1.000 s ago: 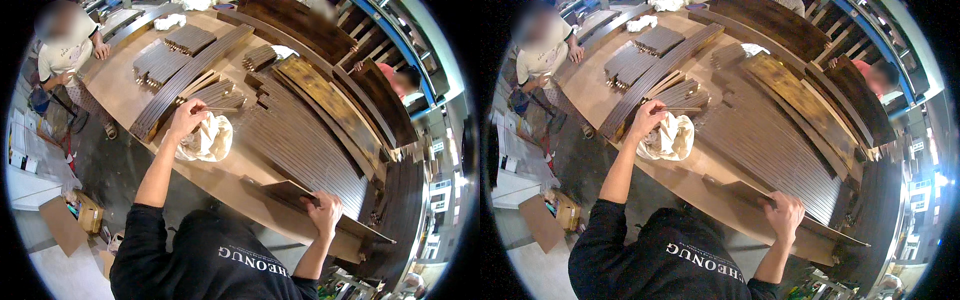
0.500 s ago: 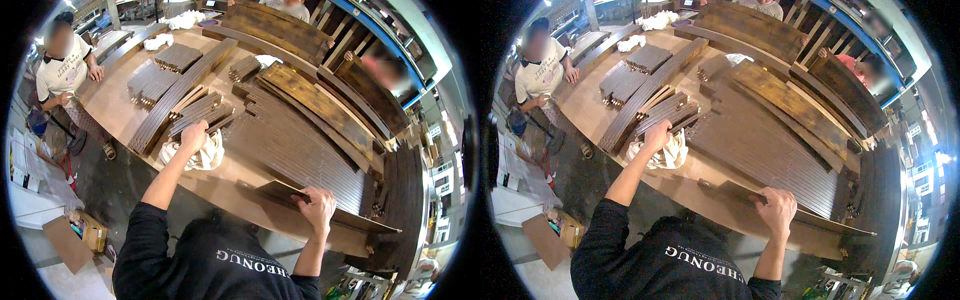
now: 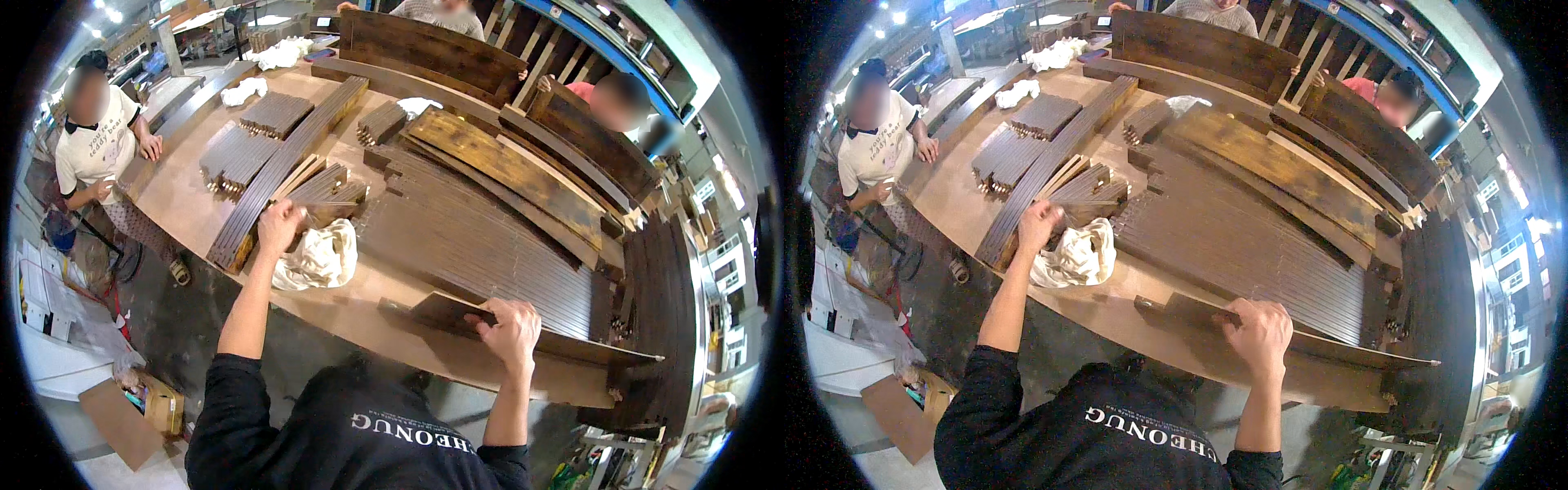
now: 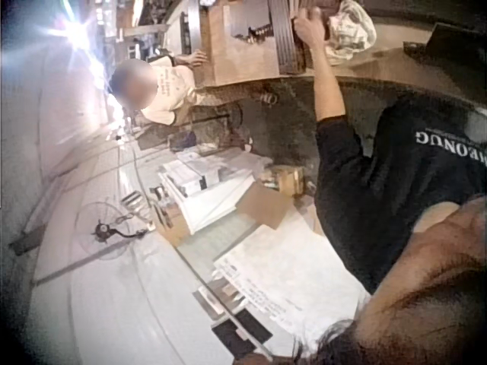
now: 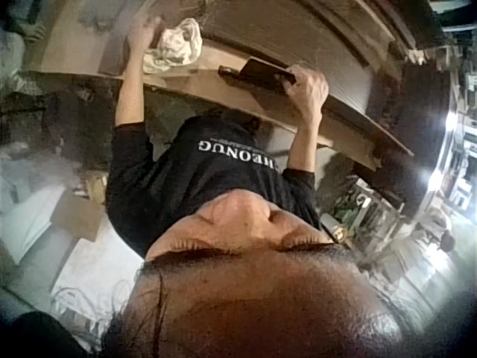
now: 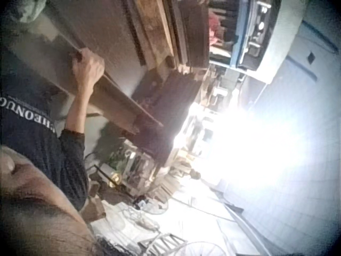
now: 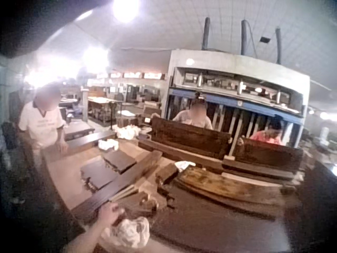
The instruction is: The person aligns and inserts wooden segments with dowels into larger grooved wooden panels to assemble furniture components, then wipes the finished pieces with a cloth.
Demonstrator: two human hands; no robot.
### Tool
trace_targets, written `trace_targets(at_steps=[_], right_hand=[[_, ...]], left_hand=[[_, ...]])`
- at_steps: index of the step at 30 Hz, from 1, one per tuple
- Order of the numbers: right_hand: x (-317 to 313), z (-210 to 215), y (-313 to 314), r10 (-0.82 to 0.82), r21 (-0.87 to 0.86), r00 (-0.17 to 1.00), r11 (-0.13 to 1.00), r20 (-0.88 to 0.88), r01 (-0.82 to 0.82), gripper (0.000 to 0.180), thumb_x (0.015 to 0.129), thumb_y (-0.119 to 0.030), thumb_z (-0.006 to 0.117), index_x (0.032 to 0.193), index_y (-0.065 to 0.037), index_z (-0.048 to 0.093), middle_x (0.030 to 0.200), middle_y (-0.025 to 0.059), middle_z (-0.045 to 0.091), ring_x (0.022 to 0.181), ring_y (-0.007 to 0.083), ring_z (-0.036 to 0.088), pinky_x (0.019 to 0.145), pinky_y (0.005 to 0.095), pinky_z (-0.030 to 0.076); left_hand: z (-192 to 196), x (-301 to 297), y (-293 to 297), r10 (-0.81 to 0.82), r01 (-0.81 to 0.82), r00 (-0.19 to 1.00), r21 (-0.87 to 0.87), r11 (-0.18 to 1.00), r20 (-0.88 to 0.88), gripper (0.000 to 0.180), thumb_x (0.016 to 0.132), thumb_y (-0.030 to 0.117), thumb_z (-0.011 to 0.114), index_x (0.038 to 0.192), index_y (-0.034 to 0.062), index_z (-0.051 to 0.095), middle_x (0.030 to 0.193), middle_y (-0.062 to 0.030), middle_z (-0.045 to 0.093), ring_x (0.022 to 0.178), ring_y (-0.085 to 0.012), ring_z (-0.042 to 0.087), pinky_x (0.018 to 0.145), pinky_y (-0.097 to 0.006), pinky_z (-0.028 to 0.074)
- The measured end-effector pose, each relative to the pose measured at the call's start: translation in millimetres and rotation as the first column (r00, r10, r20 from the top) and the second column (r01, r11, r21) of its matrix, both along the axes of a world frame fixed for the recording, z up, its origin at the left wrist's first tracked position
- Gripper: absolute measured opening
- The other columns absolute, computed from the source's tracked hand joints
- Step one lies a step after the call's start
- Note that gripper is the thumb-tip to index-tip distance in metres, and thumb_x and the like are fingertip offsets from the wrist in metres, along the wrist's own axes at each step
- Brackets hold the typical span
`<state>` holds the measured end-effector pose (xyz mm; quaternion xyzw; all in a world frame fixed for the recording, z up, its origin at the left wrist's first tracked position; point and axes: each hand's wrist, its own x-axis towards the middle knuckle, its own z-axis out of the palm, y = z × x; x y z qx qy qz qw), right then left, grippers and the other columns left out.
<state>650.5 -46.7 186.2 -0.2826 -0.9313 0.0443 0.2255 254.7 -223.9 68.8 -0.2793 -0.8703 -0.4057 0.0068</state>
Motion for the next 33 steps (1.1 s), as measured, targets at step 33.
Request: trace_targets(at_steps=[33], right_hand=[[-2,0,11,-0.008,-0.011,0.999,1.000,0.033,0.008,0.027,0.060,-0.031,0.081,0.070,-0.011,0.065,0.061,0.0066,0.060,0.063,0.0273,0.060,0.065,0.0370,0.045]], left_hand=[[67,174,92,-0.435,0.706,0.705,0.494,0.507,-0.560,0.033,0.074,0.023,0.080,0.056,0.0124,0.054,0.052,-0.0018,0.051,0.047,-0.0215,0.050,0.047,-0.032,0.038]])
